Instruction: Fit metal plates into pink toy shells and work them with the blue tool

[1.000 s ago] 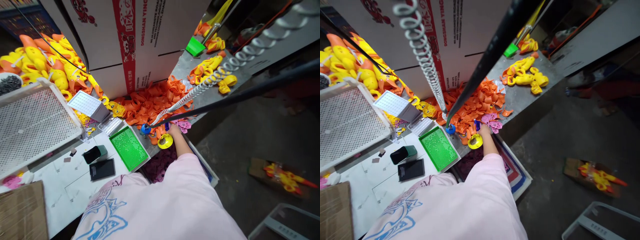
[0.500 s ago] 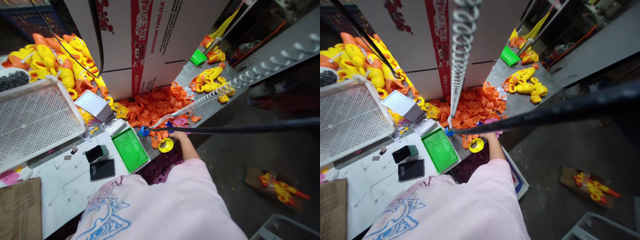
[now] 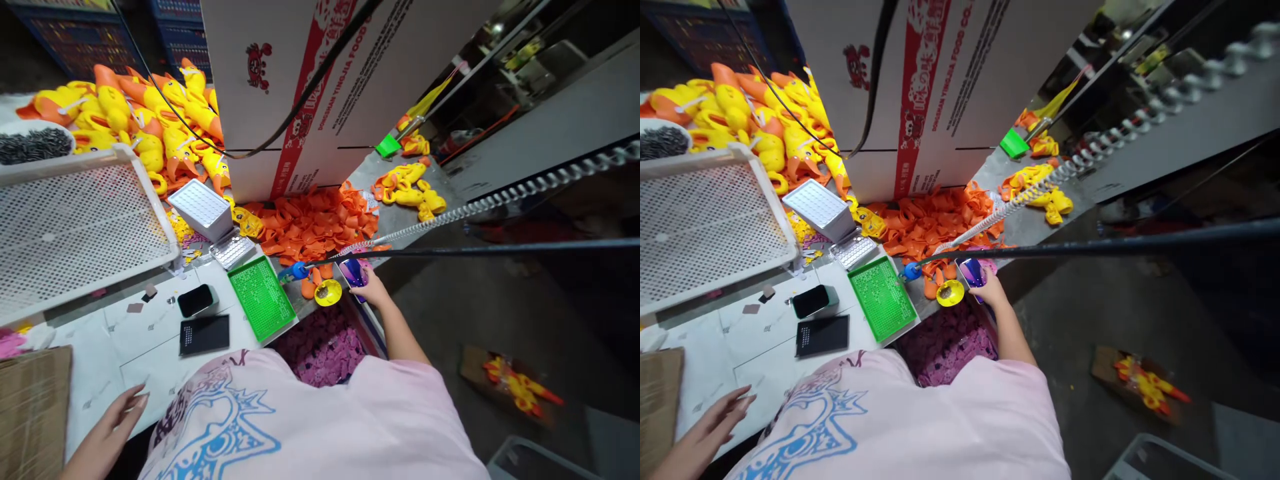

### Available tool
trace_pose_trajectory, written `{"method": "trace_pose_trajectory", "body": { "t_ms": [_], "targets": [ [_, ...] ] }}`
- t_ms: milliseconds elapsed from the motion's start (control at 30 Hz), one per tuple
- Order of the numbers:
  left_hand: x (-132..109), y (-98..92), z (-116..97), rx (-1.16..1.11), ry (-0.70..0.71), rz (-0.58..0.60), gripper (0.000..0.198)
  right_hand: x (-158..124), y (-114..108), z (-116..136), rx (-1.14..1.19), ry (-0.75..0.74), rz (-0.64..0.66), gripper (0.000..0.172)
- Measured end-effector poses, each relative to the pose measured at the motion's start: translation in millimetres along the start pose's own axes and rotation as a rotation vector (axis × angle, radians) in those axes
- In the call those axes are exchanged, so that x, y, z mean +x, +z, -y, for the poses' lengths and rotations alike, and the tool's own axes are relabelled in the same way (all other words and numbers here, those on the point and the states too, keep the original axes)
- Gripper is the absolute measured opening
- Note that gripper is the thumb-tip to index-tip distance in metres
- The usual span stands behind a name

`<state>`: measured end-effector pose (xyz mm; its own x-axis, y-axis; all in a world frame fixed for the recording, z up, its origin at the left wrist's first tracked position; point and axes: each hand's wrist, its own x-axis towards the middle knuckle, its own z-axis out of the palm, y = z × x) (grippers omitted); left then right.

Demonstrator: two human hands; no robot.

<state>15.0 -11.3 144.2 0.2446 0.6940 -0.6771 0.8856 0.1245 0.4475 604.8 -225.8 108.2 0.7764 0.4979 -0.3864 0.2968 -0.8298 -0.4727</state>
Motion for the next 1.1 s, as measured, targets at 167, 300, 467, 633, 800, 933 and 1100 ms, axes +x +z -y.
{"method": "trace_pose_trajectory", "body": {
  "t_ms": [167,300,467,633,800,933,1100],
  "targets": [
    [-3.0,-0.2,-50.8,-0.189,0.065,0.208,0.079,-59.8,14.1,23.8,0.161,-0.052,0.055,0.090],
    [-5.9,-2.3,-77.5,-0.168,0.208,0.354,0.072,-125.5,48.7,47.6,0.361,-0.061,0.184,0.099],
    [-18.3,-3.7,-102.6,-0.117,0.293,0.560,0.076,-194.7,90.0,104.4,0.662,-0.095,0.538,0.107],
    [-35.5,-8.5,-109.1,-0.163,0.407,0.645,0.085,-215.7,94.8,169.4,0.627,-0.249,0.738,0.104],
    [-50.6,-2.0,-108.2,-0.469,0.579,0.569,0.090,-212.5,115.2,228.7,0.686,-0.386,0.785,0.100],
    [-58.8,7.5,-117.2,-0.893,0.586,0.407,0.093,-223.8,137.7,268.6,0.727,-0.499,0.727,0.100],
    [-59.5,-6.1,-130.7,-1.425,0.462,0.056,0.080,-234.9,135.2,293.7,0.732,-0.634,0.759,0.087]
  ]
}}
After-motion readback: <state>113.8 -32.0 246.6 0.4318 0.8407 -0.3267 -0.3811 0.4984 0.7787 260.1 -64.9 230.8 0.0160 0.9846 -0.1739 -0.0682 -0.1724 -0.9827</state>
